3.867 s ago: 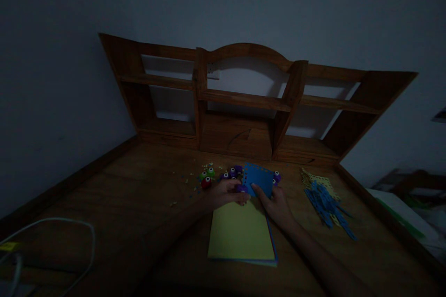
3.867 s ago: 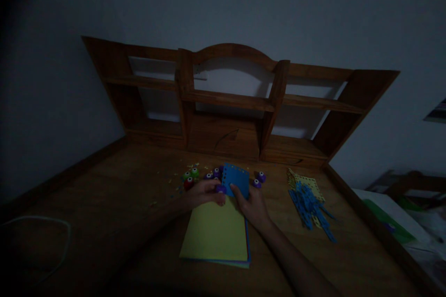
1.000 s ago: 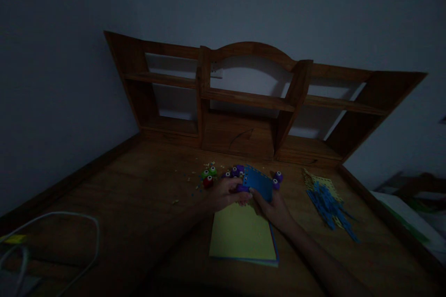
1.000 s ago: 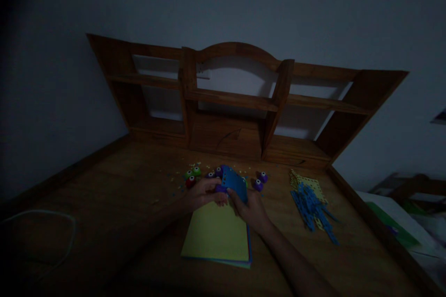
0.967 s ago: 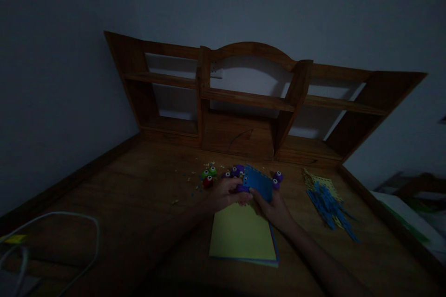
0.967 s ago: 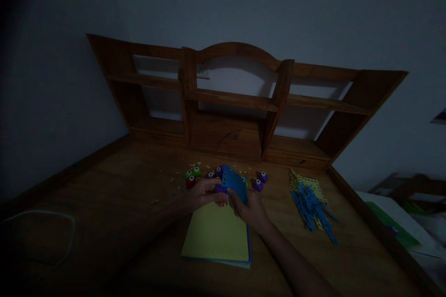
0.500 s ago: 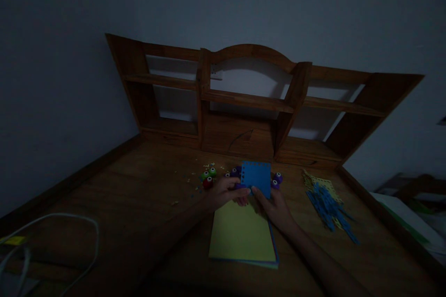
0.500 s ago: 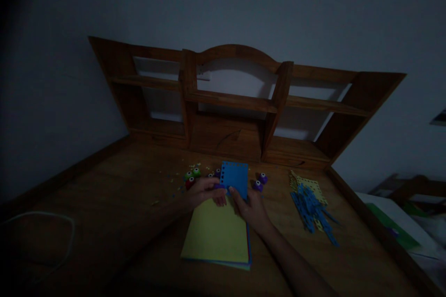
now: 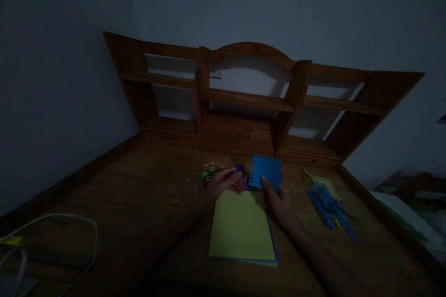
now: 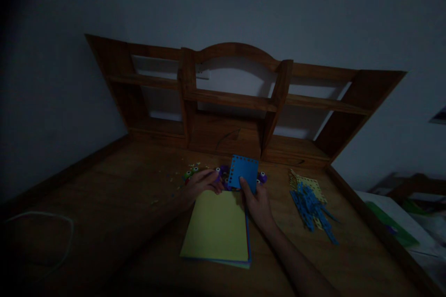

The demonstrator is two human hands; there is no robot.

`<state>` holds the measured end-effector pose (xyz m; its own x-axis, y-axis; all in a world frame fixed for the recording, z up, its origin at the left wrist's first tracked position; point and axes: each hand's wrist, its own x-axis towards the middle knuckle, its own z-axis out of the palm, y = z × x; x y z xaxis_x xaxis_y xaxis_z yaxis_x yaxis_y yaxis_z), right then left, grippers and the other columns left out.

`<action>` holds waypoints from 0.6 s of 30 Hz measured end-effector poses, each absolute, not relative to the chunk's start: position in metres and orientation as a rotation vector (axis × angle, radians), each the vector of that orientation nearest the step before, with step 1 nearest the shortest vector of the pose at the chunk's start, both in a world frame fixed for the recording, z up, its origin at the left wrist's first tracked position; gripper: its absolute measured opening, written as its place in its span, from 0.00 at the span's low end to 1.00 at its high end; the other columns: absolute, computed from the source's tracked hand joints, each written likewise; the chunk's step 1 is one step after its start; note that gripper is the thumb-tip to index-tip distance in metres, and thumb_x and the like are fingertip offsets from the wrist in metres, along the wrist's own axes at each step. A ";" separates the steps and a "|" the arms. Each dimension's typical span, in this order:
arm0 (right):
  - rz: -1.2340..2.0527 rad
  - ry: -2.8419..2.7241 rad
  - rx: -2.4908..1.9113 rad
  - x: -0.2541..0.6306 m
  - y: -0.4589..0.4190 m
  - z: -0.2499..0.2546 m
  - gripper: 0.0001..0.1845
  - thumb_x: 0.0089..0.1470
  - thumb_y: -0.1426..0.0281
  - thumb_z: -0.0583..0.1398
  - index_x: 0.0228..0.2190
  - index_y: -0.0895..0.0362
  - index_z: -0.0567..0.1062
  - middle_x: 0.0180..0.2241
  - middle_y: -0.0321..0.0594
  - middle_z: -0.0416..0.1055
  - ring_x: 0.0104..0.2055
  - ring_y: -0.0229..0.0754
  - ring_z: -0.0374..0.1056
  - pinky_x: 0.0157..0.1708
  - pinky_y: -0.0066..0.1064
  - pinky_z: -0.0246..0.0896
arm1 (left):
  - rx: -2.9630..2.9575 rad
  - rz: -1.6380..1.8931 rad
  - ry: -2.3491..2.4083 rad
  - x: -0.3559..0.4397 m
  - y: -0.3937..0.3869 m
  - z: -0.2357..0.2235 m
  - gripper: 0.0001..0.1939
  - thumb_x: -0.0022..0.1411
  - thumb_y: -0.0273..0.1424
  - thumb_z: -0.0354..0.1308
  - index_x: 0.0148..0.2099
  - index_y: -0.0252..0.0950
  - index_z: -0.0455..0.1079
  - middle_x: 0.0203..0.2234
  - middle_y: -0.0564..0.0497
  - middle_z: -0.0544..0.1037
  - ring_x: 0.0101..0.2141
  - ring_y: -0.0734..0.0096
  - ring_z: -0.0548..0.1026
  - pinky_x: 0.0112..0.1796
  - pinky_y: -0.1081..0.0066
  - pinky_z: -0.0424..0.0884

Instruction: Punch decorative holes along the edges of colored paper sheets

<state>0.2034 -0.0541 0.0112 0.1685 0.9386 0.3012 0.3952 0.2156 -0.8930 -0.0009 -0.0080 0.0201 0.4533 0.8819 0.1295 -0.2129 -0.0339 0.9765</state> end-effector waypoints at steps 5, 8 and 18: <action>0.660 -1.422 -1.338 0.201 -0.056 0.014 0.24 0.54 0.52 0.56 0.17 0.57 0.64 0.15 0.34 0.63 0.19 0.38 0.60 0.20 0.28 0.53 | 1.242 1.074 0.786 -0.003 -0.006 0.018 0.24 0.57 0.52 0.52 0.31 0.33 0.65 0.20 0.54 0.69 0.15 0.81 0.63 0.17 0.79 0.56; 0.651 -1.412 -1.353 0.201 -0.056 0.016 0.24 0.53 0.52 0.56 0.16 0.56 0.64 0.15 0.33 0.62 0.19 0.38 0.59 0.20 0.28 0.53 | 1.189 1.154 0.866 -0.006 -0.003 0.016 0.25 0.56 0.53 0.52 0.28 0.34 0.64 0.16 0.57 0.65 0.14 0.83 0.60 0.16 0.79 0.52; 0.624 -1.403 -1.337 0.205 -0.054 0.012 0.23 0.55 0.54 0.55 0.18 0.57 0.64 0.15 0.33 0.62 0.20 0.38 0.60 0.21 0.28 0.53 | 0.866 1.114 0.751 -0.024 0.016 0.018 0.30 0.56 0.59 0.44 0.35 0.35 0.66 0.13 0.58 0.62 0.10 0.82 0.52 0.12 0.79 0.45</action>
<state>0.2045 -0.0536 0.0117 0.1764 0.9294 0.3243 0.3812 0.2393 -0.8930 -0.0235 0.0156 0.0181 0.2737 0.9584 -0.0813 -0.4349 0.1987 0.8783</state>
